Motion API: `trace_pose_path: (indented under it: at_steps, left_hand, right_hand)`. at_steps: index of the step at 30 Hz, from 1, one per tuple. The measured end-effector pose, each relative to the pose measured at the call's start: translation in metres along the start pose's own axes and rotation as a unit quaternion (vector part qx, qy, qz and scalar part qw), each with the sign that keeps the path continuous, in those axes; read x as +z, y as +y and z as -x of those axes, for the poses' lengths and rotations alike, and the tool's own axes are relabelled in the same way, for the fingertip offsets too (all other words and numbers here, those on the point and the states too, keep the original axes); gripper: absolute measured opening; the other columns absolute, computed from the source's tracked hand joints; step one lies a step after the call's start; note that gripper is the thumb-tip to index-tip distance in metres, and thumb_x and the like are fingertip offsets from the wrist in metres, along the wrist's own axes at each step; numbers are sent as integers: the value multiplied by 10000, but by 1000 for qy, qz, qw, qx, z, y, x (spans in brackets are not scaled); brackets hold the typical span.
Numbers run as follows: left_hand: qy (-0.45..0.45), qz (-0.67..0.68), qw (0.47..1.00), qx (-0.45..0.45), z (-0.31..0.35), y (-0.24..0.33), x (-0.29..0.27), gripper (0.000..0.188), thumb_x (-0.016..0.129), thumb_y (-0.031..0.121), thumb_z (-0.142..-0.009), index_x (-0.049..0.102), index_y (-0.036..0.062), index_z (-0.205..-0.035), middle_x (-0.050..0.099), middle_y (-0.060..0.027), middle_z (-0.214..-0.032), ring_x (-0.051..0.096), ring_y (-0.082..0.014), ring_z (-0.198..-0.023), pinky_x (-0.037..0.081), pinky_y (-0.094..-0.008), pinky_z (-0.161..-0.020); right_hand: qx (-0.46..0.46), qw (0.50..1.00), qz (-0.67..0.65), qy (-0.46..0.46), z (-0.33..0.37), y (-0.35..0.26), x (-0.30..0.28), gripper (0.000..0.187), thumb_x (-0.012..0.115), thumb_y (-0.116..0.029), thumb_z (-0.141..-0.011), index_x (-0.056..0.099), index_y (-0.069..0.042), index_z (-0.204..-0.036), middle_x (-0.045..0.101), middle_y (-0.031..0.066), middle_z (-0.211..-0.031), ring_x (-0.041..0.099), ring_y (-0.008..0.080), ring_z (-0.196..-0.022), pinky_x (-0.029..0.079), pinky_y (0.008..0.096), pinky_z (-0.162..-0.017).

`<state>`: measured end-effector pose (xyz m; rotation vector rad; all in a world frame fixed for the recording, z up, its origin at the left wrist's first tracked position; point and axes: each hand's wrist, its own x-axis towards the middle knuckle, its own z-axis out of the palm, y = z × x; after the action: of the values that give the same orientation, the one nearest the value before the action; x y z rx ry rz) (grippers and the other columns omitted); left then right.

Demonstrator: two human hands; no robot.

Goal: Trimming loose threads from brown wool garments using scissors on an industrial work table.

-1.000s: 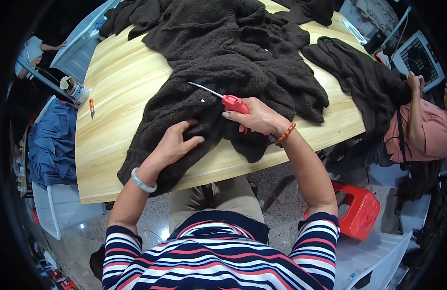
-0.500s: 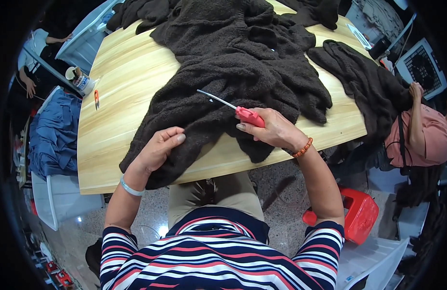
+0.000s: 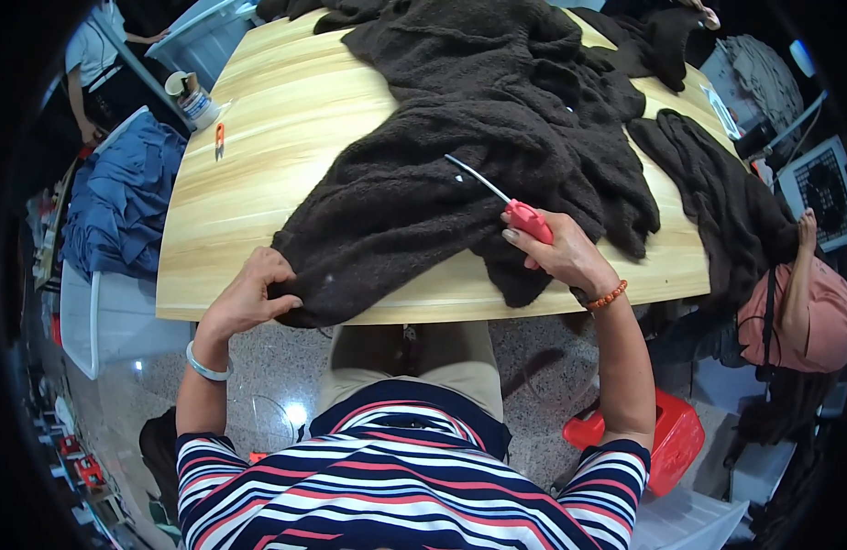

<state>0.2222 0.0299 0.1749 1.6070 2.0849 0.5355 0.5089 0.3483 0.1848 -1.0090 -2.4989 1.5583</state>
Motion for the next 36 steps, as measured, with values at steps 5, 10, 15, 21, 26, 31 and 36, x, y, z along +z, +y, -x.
trace_pose_path:
  at_steps: [5,10,15,21,26,31,36]
  left_hand:
    - [17,235,967,-93,1,-18,0,184,722,126,-847,610,15,-941,585,-2,-851,533,-100,-800,446,-253,-721]
    - [34,423,899,-106,-17,-18,27,224,694,158,-892,638,2,-1043,629,22,-886,556,-47,-816,461,-214,-749]
    - [14,247,962,-116,-39,6,35,429,777,290,-787,657,-34,-1041,672,-85,-862,617,-130,-794,499,-286,-751]
    - [45,222,968,-111,-41,-4,50,378,755,224,-798,667,-73,-1016,694,-163,-868,643,-149,-817,508,-305,-763]
    - [79,281,952,-95,-36,0,55,273,723,159,-815,677,-65,-964,686,-154,-824,612,-167,-756,489,-331,-712]
    - [126,229,963,-67,-32,-7,63,215,718,139,-810,691,-34,-935,638,-132,-756,570,-206,-737,457,-337,-698]
    - [143,229,961,-58,-28,-17,70,213,721,131,-801,691,-29,-938,616,-131,-735,564,-211,-739,448,-328,-690]
  right_hand:
    - [-23,1000,18,3,4,0,1,366,658,-258,-914,641,-57,-1219,627,-19,-735,554,47,-570,418,201,-473]
    - [-56,998,-11,-16,12,-8,11,328,670,-169,-912,629,-27,-1205,661,17,-948,565,71,-670,492,219,-618]
    - [-105,992,56,-35,15,-2,17,320,692,-129,-896,633,-30,-1194,605,25,-993,573,86,-794,519,238,-677]
    - [-162,978,120,-47,33,-22,31,333,706,-131,-859,635,-36,-1169,607,85,-958,617,190,-801,506,320,-755]
    - [-103,956,245,-123,56,-41,56,391,654,-352,-861,650,-93,-1153,671,194,-775,656,390,-752,509,452,-727]
    - [-114,941,292,-128,61,-54,73,384,619,-342,-883,650,-59,-1141,668,201,-738,666,370,-738,511,457,-705]
    - [-122,938,296,-131,61,-57,88,345,605,-316,-890,658,-56,-1111,678,186,-742,675,352,-740,523,446,-704]
